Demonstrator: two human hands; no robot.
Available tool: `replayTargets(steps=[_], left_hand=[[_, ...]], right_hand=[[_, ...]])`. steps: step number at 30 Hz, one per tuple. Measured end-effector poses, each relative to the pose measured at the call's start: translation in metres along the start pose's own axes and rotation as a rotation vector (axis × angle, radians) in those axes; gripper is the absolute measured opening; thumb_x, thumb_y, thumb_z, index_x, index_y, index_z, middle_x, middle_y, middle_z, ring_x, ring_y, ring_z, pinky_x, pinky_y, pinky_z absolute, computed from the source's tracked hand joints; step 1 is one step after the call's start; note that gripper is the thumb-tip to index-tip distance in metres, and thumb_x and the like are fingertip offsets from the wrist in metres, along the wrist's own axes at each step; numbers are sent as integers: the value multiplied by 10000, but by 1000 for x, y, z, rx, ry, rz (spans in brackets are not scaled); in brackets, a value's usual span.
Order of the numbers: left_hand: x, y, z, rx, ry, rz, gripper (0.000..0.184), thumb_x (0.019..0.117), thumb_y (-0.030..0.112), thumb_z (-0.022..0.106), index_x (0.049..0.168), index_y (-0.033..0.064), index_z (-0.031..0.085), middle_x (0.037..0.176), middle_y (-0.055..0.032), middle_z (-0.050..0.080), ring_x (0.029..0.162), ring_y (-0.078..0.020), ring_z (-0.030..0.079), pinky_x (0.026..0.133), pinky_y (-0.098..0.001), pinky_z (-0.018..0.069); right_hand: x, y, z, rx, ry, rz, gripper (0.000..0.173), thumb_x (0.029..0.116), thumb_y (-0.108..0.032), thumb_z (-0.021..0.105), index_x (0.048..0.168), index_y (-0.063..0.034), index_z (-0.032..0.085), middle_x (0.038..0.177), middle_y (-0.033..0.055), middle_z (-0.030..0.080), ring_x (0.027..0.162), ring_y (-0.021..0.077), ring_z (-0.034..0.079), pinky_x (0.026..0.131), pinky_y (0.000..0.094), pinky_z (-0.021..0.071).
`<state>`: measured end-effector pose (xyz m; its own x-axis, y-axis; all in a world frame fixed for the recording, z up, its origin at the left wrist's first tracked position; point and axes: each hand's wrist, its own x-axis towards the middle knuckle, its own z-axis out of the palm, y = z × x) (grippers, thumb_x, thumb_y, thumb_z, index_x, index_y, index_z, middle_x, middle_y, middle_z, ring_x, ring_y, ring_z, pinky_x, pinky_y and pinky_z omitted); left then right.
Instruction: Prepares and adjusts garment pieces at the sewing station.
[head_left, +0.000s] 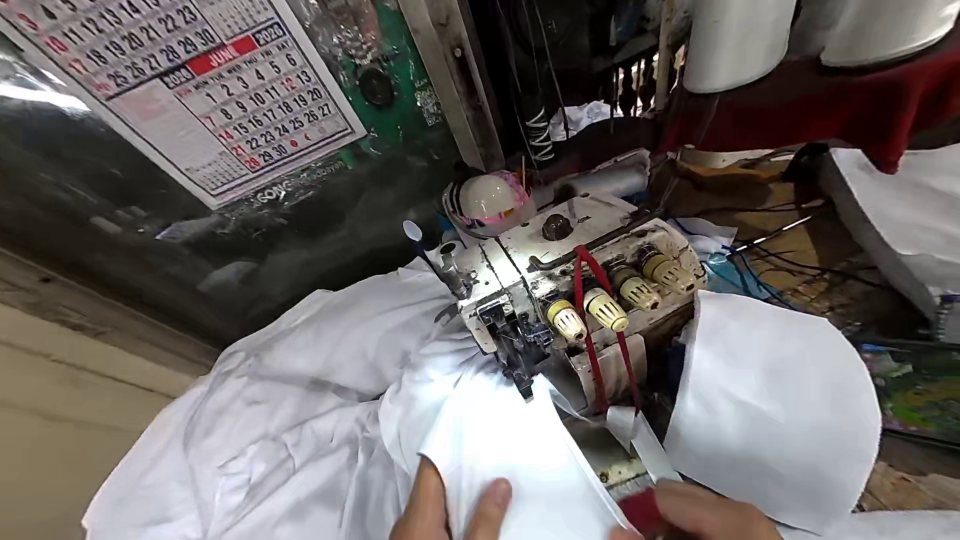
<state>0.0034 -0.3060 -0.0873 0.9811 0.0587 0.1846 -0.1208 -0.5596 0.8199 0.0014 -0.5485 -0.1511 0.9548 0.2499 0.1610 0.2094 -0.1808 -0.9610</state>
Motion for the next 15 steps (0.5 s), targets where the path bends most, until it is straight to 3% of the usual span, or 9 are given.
replayTargets(steps=[3,5,7,8,9,10,12,14,15], left_hand=[[26,7,-13,93,11,10,636,984,251,660,1429,-114,389,1204,-119,684,1036,-92,701,893,-284,606],[48,-9,-23,109,-20,8,612,993,275,664,1450,-35,402,1164,-81,701,996,-118,717,865,-324,630],[63,-29,-37,160,-8,-22,517,989,328,662,1395,70,472,882,-28,726,698,-153,717,593,-349,628],[60,-33,-47,202,26,-21,483,991,344,654,1369,77,516,740,-24,696,563,-165,668,479,-362,579],[52,-31,-55,240,92,13,421,995,335,654,1299,50,595,678,-20,667,508,-156,625,440,-360,549],[42,-24,-59,257,176,75,333,1006,293,650,1197,20,658,673,-10,652,503,-118,599,441,-326,533],[29,-3,-41,197,300,253,177,1016,156,625,1041,-17,654,751,19,662,598,-29,612,525,-226,544],[36,1,-3,192,286,382,166,1008,162,619,1007,27,715,895,0,706,800,-57,672,714,-258,593],[47,-7,15,277,277,389,214,1006,256,601,1017,117,763,956,22,696,910,-96,654,802,-322,564]], right_hand=[[28,-11,9,-6,66,6,210,977,-273,706,981,-69,756,852,31,701,655,107,641,567,292,558],[47,-11,15,45,92,51,205,964,-321,712,945,-121,754,796,-27,707,630,83,649,553,283,566],[64,-5,22,141,106,100,246,942,-383,721,871,-148,741,706,-35,683,560,101,636,493,297,554],[71,-3,26,183,112,114,268,930,-401,731,840,-148,734,682,-24,674,538,114,633,476,304,552],[75,-3,28,216,123,130,288,918,-414,742,811,-147,732,667,-14,673,525,123,632,464,308,548],[78,-3,29,235,132,145,307,913,-429,742,793,-147,730,668,-8,677,526,129,635,461,307,546],[81,-4,30,268,147,166,329,918,-435,737,781,-136,727,688,5,688,540,134,647,467,304,554],[83,-4,32,287,165,163,339,915,-422,741,762,-121,714,666,20,676,526,138,640,456,299,548],[84,-5,32,285,173,166,337,914,-415,743,758,-117,715,660,27,672,521,145,638,450,300,547]])
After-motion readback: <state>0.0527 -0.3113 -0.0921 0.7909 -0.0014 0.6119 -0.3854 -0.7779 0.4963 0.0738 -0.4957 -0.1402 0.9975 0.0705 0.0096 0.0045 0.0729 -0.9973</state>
